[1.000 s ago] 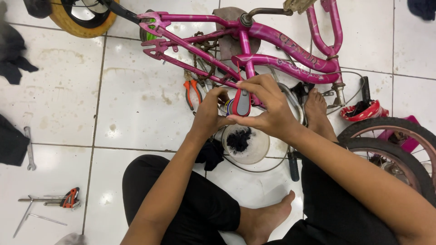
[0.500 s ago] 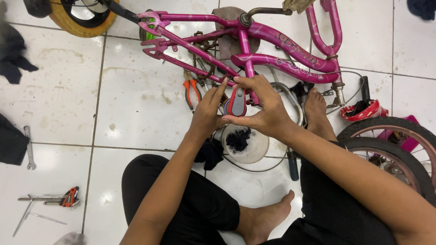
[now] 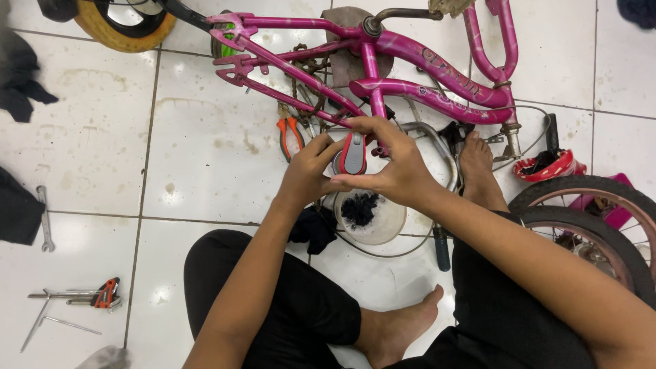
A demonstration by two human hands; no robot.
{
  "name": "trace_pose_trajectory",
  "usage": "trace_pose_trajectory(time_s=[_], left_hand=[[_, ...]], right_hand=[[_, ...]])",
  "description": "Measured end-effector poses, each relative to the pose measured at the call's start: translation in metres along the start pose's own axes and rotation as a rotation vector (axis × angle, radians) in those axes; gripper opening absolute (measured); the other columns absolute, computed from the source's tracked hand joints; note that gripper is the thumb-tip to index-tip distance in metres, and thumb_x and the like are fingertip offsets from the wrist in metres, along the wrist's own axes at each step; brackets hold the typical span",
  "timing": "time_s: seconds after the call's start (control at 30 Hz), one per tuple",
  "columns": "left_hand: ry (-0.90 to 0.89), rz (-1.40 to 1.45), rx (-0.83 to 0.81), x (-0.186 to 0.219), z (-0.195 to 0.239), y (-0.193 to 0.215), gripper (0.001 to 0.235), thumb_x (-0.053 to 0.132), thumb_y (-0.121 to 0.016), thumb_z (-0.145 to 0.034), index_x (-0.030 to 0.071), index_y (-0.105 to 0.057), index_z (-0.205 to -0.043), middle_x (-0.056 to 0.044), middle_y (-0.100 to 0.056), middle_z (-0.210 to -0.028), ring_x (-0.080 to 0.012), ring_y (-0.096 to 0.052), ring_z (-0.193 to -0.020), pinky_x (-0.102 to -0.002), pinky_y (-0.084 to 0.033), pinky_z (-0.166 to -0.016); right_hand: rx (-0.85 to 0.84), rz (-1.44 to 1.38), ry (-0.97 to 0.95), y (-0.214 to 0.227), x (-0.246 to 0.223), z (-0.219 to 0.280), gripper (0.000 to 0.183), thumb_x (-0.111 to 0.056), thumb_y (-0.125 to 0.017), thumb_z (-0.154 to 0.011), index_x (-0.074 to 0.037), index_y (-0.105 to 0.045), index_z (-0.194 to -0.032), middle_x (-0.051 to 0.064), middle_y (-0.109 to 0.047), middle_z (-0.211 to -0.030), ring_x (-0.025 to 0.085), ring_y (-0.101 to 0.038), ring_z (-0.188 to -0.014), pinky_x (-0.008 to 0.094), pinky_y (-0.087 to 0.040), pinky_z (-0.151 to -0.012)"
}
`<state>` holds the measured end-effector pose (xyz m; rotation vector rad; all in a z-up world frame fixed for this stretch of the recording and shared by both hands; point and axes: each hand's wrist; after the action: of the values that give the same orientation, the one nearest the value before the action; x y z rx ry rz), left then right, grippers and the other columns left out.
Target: The person sits on the floor and cleans a disassembled pink bicycle frame using a black cloth and a spray can. They wipe the frame and chain area, dip the cloth into a bucket of soapy water, and spray the frame with a cleaning solution.
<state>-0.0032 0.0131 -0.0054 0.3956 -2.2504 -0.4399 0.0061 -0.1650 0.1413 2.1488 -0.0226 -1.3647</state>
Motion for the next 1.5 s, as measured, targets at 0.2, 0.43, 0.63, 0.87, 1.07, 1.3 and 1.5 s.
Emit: trace_pose_trajectory(time_s=[0.2, 0.43, 0.63, 0.87, 1.07, 1.3, 1.5], left_hand=[[0.13, -0.048, -0.174, 0.008, -0.004, 0.054, 0.066, 0.031, -0.097, -0.059, 0.005, -0.068, -0.112, -0.013, -0.064, -0.095, -0.034, -0.067, -0.081, -0.045, -0.056, -0.073], [0.429, -0.102, -0.269, -0.005, 0.006, 0.109, 0.055, 0.02, -0.095, -0.057, 0.003, -0.067, -0.102, -0.017, -0.065, -0.094, -0.0391, -0.069, -0.079, -0.051, -0.058, -0.069], [0.744, -0.074, -0.145, -0.043, 0.042, 0.136, 0.047, 0.008, -0.092, -0.058, -0.004, -0.07, -0.097, -0.021, -0.065, -0.088, -0.0396, -0.069, -0.081, -0.044, -0.062, -0.07], [0.855, -0.063, -0.039, -0.049, 0.05, 0.136, 0.051, 0.005, -0.093, -0.057, -0.003, -0.071, -0.103, -0.021, -0.064, -0.094, -0.037, -0.067, -0.085, -0.043, -0.063, -0.073], [0.968, -0.233, -0.216, -0.044, 0.053, 0.138, 0.065, 0.015, -0.096, -0.057, 0.004, -0.064, -0.113, -0.017, -0.063, -0.11, -0.0416, -0.07, -0.096, -0.059, -0.059, -0.084], [1.236, -0.261, -0.882, 0.02, 0.014, 0.154, 0.056, 0.049, -0.09, -0.065, -0.002, -0.078, -0.087, -0.026, -0.077, -0.094, -0.0448, -0.073, -0.1, -0.054, -0.055, -0.086], [0.948, 0.046, -0.838, 0.086, -0.042, 0.094, 0.086, 0.073, -0.07, -0.074, -0.003, -0.063, -0.114, -0.026, -0.076, -0.099, -0.0438, -0.071, -0.107, -0.056, -0.052, -0.095]], right_hand=[[-0.191, -0.032, -0.109, -0.01, -0.003, -0.001, 0.07, -0.024, -0.087, -0.083, -0.006, -0.054, -0.142, 0.018, -0.066, -0.123, 0.035, -0.068, -0.108, 0.045, -0.056, -0.089], [-0.417, -0.062, -0.206, -0.046, 0.021, 0.001, 0.073, -0.025, -0.08, -0.089, -0.004, -0.045, -0.149, 0.021, -0.058, -0.133, 0.038, -0.069, -0.105, 0.046, -0.057, -0.085], [-0.551, -0.023, -0.268, -0.08, 0.04, 0.009, 0.046, -0.022, -0.071, -0.096, -0.001, -0.056, -0.134, 0.021, -0.058, -0.126, 0.041, -0.07, -0.101, 0.047, -0.058, -0.082], [-0.674, 0.029, -0.294, -0.089, 0.048, 0.01, 0.04, -0.022, -0.072, -0.093, -0.002, -0.061, -0.126, 0.018, -0.061, -0.117, 0.038, -0.07, -0.103, 0.045, -0.059, -0.084], [-0.659, 0.086, -0.358, -0.071, 0.053, 0.01, 0.031, -0.019, -0.071, -0.093, -0.001, -0.065, -0.118, 0.017, -0.064, -0.112, 0.037, -0.07, -0.103, 0.043, -0.059, -0.085], [-0.318, 0.17, -0.252, -0.034, 0.095, 0.011, 0.012, -0.009, -0.074, -0.086, -0.008, -0.069, -0.096, 0.008, -0.068, -0.086, 0.026, -0.071, -0.081, 0.034, -0.058, -0.072], [-0.18, 0.18, -0.265, -0.005, 0.099, 0.025, 0.008, -0.007, -0.076, -0.085, -0.008, -0.071, -0.091, 0.008, -0.068, -0.078, 0.022, -0.068, -0.071, 0.03, -0.056, -0.067]])
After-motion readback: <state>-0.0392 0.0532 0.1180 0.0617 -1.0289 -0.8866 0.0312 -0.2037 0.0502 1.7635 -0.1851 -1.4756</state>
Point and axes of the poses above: each hand's wrist, its own z-axis away from the middle knuckle, its own y-axis out of the back of the hand, x = y × z
